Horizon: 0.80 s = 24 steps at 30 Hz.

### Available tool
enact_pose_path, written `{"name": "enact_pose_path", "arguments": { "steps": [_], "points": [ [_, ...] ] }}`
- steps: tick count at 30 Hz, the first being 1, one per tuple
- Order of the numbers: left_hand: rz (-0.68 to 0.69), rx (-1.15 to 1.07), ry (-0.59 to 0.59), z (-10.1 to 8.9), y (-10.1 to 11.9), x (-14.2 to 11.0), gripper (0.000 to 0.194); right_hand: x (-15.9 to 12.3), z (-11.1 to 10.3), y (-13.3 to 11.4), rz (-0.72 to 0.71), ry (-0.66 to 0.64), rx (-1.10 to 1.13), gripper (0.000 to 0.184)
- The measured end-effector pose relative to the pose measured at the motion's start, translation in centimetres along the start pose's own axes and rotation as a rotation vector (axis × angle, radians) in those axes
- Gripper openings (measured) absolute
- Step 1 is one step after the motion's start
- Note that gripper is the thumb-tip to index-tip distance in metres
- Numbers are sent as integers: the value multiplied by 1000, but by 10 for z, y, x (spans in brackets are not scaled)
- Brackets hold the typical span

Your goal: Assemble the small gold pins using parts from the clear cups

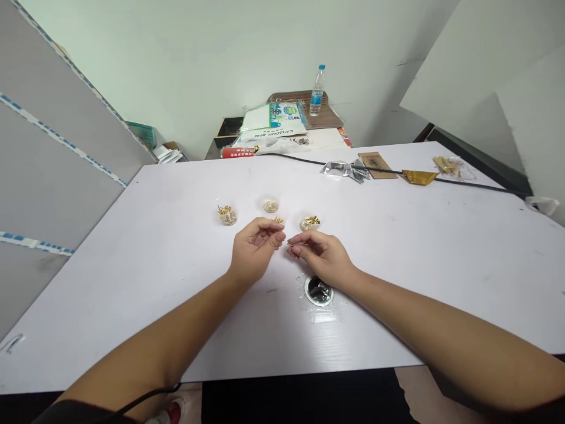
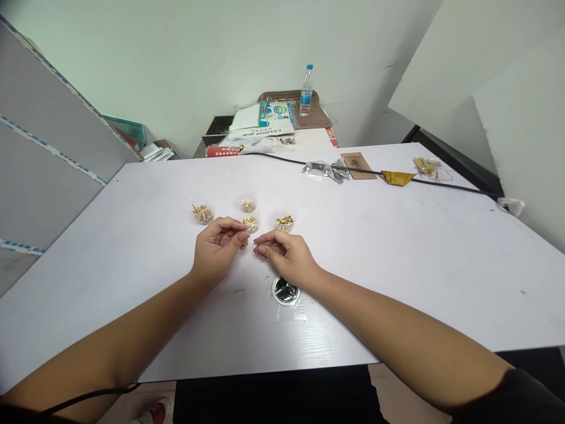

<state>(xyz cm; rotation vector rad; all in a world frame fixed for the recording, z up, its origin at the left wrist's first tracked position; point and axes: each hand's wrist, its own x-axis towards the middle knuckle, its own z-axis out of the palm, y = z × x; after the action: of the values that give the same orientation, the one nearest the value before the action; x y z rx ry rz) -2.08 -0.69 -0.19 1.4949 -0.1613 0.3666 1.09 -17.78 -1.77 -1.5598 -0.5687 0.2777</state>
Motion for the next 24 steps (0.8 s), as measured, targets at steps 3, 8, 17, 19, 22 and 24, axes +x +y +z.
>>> {"name": "enact_pose_path", "arguments": {
  "steps": [3, 8, 17, 19, 22, 24],
  "points": [
    [-56, -25, 15, -1, -7, -2, 20, -1, 1, -1, 10, -13, 44, 22],
    [-85, -101, -19, -2, -10, -5, 19, -2, 2, -3, 41, -13, 100, 22],
    [-158, -207, -78, 0, -8, -7, 15, -2, 4, -7, 79, -79, 254, 22],
    [-176, -230, -79, 0, -8, -7, 15, -2, 4, -7, 74, -78, 293, 20],
    [-200, -252, -71, -1, -8, -5, 17, -2, 4, -7, 72, -82, 337, 16],
    [-212, -269, -72, -2, -9, -5, 18, -2, 4, -6, 75, -88, 353, 16]
  ]
}}
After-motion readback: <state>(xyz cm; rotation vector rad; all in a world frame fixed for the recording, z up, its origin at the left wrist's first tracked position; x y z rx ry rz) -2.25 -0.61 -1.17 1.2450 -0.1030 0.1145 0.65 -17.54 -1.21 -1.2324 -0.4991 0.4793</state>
